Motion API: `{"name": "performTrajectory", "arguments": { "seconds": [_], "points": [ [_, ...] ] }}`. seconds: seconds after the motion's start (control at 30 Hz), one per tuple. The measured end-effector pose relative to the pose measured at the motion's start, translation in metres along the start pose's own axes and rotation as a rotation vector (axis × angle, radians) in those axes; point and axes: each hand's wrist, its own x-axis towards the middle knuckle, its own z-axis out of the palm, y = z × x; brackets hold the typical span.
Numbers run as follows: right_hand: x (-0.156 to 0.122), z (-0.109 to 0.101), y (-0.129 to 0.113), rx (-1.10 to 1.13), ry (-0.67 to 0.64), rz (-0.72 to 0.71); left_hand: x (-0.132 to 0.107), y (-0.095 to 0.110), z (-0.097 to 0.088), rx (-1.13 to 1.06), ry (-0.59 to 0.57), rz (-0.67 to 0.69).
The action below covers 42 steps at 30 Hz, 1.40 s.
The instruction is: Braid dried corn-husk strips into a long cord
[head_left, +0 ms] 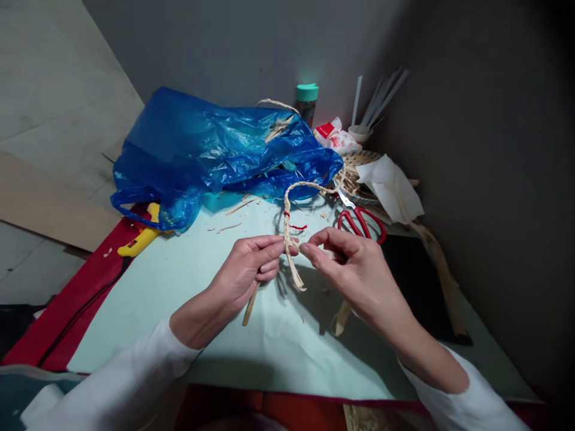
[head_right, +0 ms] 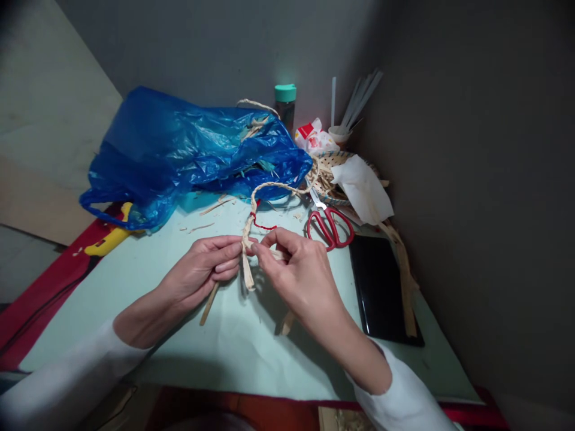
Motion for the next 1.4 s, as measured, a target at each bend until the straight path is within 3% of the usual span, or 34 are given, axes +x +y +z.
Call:
{"name": "performTrajectory", "arguments": {
  "seconds": [0.37, 0.67, 0.8, 1.0, 1.1, 1.17, 1.4],
  "points": [
    [-0.005, 0.022, 0.006, -0.358, 0.146, -0.167, -0.003, -0.003, 0.007, -0.013, 0.08, 0.002],
    [-0.009, 0.022, 0.004, -0.346, 0.015, -0.263, -0.003, -0.002, 0.009, 0.018, 0.127, 0.013],
    [-0.009, 0.012, -0.001, -0.322, -0.128, -0.263, -0.003, -0.005, 0.006, 0.052, 0.109, 0.017],
    [0.002, -0.011, -0.001, -0.2, -0.013, -0.123, -0.002, -0.001, 0.005, 0.053, 0.1, -0.008],
    [0.005, -0.007, 0.005, -0.059, -0.235, -0.077, -0.002, 0.0, 0.003, 0.075, 0.089, -0.008],
    [0.004, 0.0, 0.008, -0.036, -0.3, -0.07, -0.002, -0.001, 0.001, 0.1, 0.089, -0.005],
    [0.0, 0.011, 0.007, -0.308, -0.194, -0.142, -0.004, -0.002, 0.007, 0.274, 0.154, 0.038]
  ]
}}
